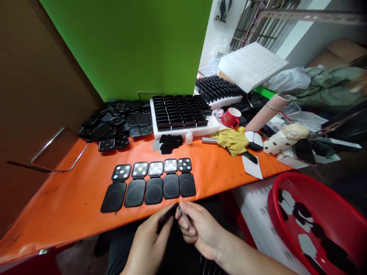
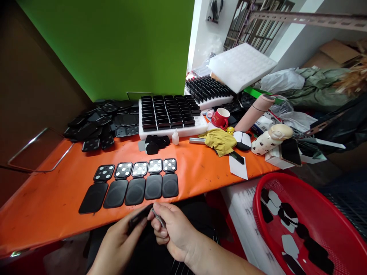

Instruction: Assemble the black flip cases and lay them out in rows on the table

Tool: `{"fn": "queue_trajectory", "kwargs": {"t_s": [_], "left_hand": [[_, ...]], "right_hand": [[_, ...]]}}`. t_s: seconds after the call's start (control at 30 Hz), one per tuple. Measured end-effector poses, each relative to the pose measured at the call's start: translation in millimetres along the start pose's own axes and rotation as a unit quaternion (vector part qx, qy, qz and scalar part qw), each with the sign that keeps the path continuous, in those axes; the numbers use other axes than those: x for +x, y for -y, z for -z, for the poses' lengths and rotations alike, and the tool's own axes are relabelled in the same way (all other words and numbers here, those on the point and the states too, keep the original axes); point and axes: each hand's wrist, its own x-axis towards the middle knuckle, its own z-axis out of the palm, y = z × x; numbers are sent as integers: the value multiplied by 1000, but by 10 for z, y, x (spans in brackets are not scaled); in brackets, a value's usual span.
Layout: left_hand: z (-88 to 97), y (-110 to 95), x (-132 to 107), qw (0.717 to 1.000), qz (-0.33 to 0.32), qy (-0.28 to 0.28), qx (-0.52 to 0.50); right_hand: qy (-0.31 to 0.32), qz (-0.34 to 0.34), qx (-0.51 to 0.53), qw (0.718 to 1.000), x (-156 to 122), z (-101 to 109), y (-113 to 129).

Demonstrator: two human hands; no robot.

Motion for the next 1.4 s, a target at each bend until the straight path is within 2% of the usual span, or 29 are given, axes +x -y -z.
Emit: {"fn": "queue_trajectory", "kwargs": {"t_s": [0.07, 0.13, 0.23, 0.4, 0.57, 0.67, 0.8, 0.87, 0.93, 1.07, 1.2, 1.27, 1.4], "left_hand": [[3, -33, 54, 992, 92, -37, -83], [13, -61, 79, 982, 129, -60, -127], [18, -69, 49, 982, 116, -63, -134], [-1, -59, -35, 994, 53, -60, -78], [-29, -93, -17, 990, 93, -59, -91], [-43, -94, 19, 991, 94, -64, -75], [-23, -80, 58, 988, 95, -123, -17], [-10, -88, 55, 987, 71, -145, 12], [-7, -106, 33, 989, 23, -142, 37], [-28, -125, -29, 989, -88, -111, 47], [-67, -89, -59, 984, -166, -66, 16], [-92, -67, -59, 980, -194, -49, 0], [-152, -78, -9, 969, -244, -36, -13]], "right_hand": [[11, -19, 16, 1000, -14, -27, 8], [15, -42, 3, 999, -37, -49, 12], [20, -72, -16, 997, -80, -69, 10], [19, -116, 31, 993, -153, -88, 37], [21, -123, 26, 992, -152, -76, 40], [23, -118, 29, 992, -146, -62, 24], [40, -133, 55, 989, -163, -48, 6], [38, -136, 74, 987, -171, -42, 2], [23, -137, 93, 986, -174, -33, 10], [12, -165, 146, 975, -185, -2, 82], [25, -203, 212, 956, -195, 56, 164], [11, -197, 216, 956, -194, 74, 174], [-53, -140, 206, 967, -190, 74, 163]]}}
